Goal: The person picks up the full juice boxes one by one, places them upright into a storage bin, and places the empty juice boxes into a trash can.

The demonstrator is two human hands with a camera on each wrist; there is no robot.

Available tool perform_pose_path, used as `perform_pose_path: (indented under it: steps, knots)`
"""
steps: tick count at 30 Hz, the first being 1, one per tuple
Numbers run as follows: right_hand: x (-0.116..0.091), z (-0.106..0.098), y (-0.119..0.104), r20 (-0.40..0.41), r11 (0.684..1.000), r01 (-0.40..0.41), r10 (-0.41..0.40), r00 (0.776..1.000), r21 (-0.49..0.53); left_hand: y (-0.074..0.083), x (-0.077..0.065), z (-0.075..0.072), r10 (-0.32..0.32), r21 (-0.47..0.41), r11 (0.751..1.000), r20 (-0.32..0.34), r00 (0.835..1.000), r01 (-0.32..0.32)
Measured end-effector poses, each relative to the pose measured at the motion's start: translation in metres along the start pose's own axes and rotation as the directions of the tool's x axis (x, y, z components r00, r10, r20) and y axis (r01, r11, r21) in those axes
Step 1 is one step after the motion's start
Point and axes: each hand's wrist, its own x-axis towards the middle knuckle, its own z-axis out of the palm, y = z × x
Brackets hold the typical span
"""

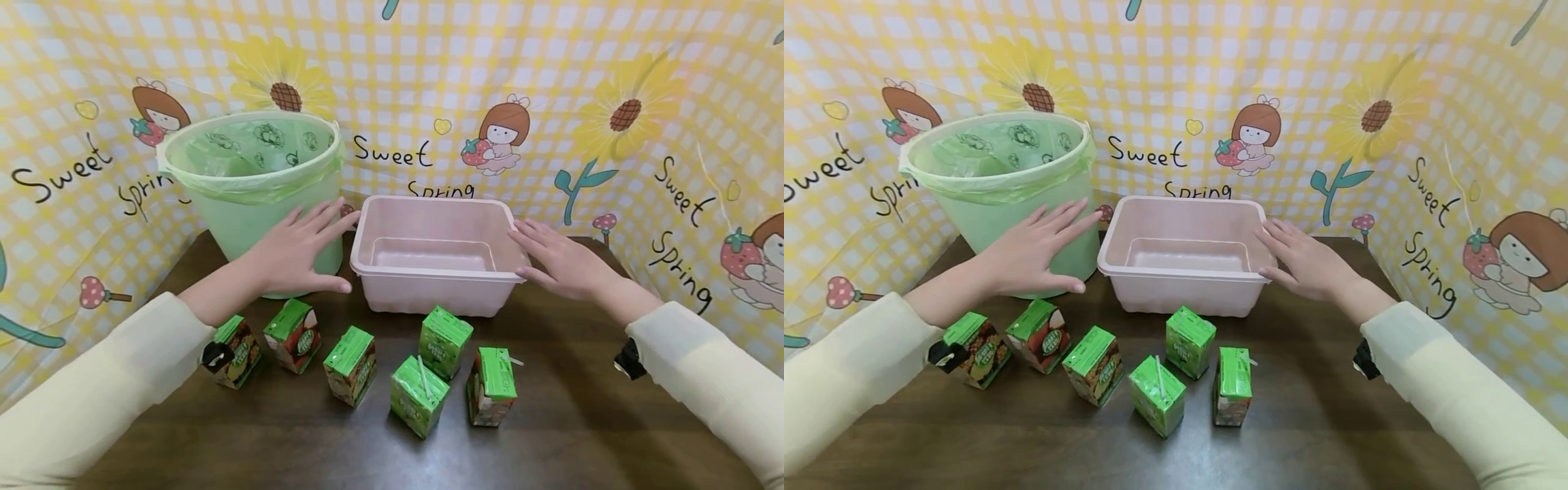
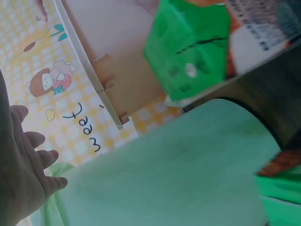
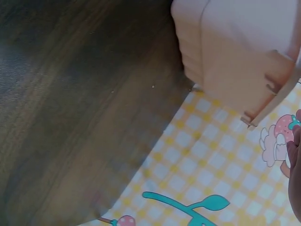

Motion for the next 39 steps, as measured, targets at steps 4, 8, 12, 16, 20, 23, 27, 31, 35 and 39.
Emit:
perform_pose_path:
  steps: [4, 8, 12, 16, 20, 23, 27, 31, 35, 39]
  knots:
    - [-0.005, 0.005, 0.004, -0.009, 1.0, 0.002, -0.002, 1.0, 0.006, -0.001, -0.014, -0.002, -0.002, -0.019, 1.0, -0.037, 0.999, 0.002]
    - [-0.008, 0.011, 0.007, -0.02, 1.0, 0.006, -0.006, 1.0, 0.009, -0.002, -0.026, -0.003, 0.005, -0.032, 0.999, -0.076, 0.997, -0.007]
    - [-0.009, 0.016, 0.008, -0.028, 1.0, 0.003, -0.003, 1.0, 0.017, -0.004, -0.038, -0.004, 0.008, -0.041, 0.999, -0.125, 0.992, -0.013]
    - [-0.009, 0.019, 0.009, -0.046, 1.0, 0.019, -0.018, 0.999, 0.005, -0.008, -0.052, -0.004, 0.0, -0.067, 0.998, -0.175, 0.985, -0.012]
    - [-0.009, 0.022, 0.01, -0.073, 0.999, 0.046, -0.046, 0.996, -0.009, -0.013, -0.068, -0.003, -0.026, -0.1, 0.995, -0.211, 0.977, 0.005]
    - [-0.009, 0.025, 0.011, -0.093, 0.997, 0.069, -0.071, 0.993, -0.022, -0.017, -0.08, -0.001, -0.049, -0.124, 0.992, -0.242, 0.969, 0.019]
    - [-0.008, 0.028, 0.013, -0.116, 0.994, 0.105, -0.11, 0.987, -0.042, -0.022, -0.098, 0.001, -0.067, -0.162, 0.987, -0.285, 0.956, 0.021]
    - [-0.008, 0.031, 0.014, -0.146, 0.988, 0.141, -0.148, 0.978, -0.055, -0.027, -0.117, 0.005, -0.09, -0.21, 0.977, -0.308, 0.947, 0.025]
    - [-0.008, 0.033, 0.014, -0.172, 0.985, 0.16, -0.167, 0.971, -0.058, -0.033, -0.136, 0.01, -0.167, -0.284, 0.955, -0.281, 0.945, 0.084]
    - [-0.008, 0.034, 0.015, -0.183, 0.984, 0.169, -0.177, 0.967, -0.061, -0.036, -0.151, 0.017, -0.271, -0.359, 0.915, -0.218, 0.937, 0.182]
